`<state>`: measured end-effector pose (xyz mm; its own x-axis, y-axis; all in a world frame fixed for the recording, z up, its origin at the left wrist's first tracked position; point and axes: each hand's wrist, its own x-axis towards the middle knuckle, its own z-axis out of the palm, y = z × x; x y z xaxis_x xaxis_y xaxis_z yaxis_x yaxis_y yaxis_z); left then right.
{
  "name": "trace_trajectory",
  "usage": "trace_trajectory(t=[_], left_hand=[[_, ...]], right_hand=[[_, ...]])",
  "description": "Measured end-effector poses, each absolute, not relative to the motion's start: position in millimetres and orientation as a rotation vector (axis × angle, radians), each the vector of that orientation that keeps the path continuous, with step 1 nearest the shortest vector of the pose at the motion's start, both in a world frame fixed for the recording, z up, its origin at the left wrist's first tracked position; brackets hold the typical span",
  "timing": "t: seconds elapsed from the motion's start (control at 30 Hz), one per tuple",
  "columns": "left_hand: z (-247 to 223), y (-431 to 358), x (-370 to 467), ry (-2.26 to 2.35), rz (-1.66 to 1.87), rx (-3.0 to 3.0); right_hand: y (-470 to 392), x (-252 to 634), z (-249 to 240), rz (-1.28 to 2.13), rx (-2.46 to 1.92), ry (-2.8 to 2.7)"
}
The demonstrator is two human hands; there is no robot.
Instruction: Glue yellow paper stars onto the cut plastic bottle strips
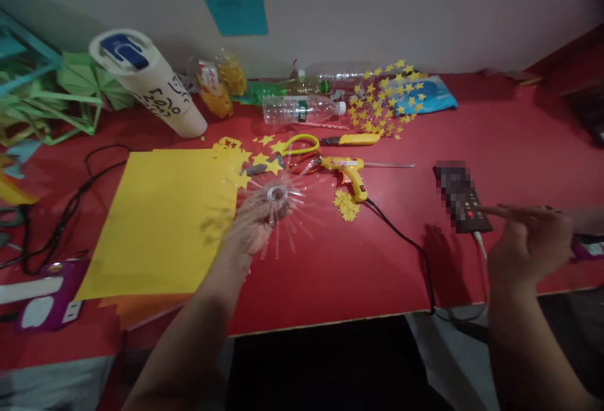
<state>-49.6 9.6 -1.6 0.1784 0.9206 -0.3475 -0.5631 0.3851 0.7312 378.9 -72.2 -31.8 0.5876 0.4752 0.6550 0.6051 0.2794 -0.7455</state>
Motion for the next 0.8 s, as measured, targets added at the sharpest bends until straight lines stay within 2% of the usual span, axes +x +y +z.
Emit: trace_trajectory(t=[0.07,0.17,0.27,0.43,0.67,0.8], left_hand=[[-0.2,9.1,-48.7,0.854,1.067,0.51],[-0.2,9.2,-48.3,0.856,1.033,0.534],[-1.5,9.9,-49.0,0.891,1.069,0.531],[-2.2,11.2,-49.2,0.924,1.111,0.532],[-0.3,11.8,-48.4,0.924,1.104,0.504],[1.0,11.6,-48.6,0.901,1.106,0.496]], right_hand=[[-70.6,417.7,-45.7,-0.363,-1.424,-1.16],[-67.5,449.2,-55.5,-0.559,-1.47,-1.241],[-77.8,444.8,-56.6,-0.58,-1.779,-1.187],[-104.4,393.7,-46.6,-0.456,-2.153,-1.07],[-101.0,361.9,-29.5,-0.258,-2.287,-1.094],[-97.1,357.8,-24.4,-0.275,-2.279,-1.035]])
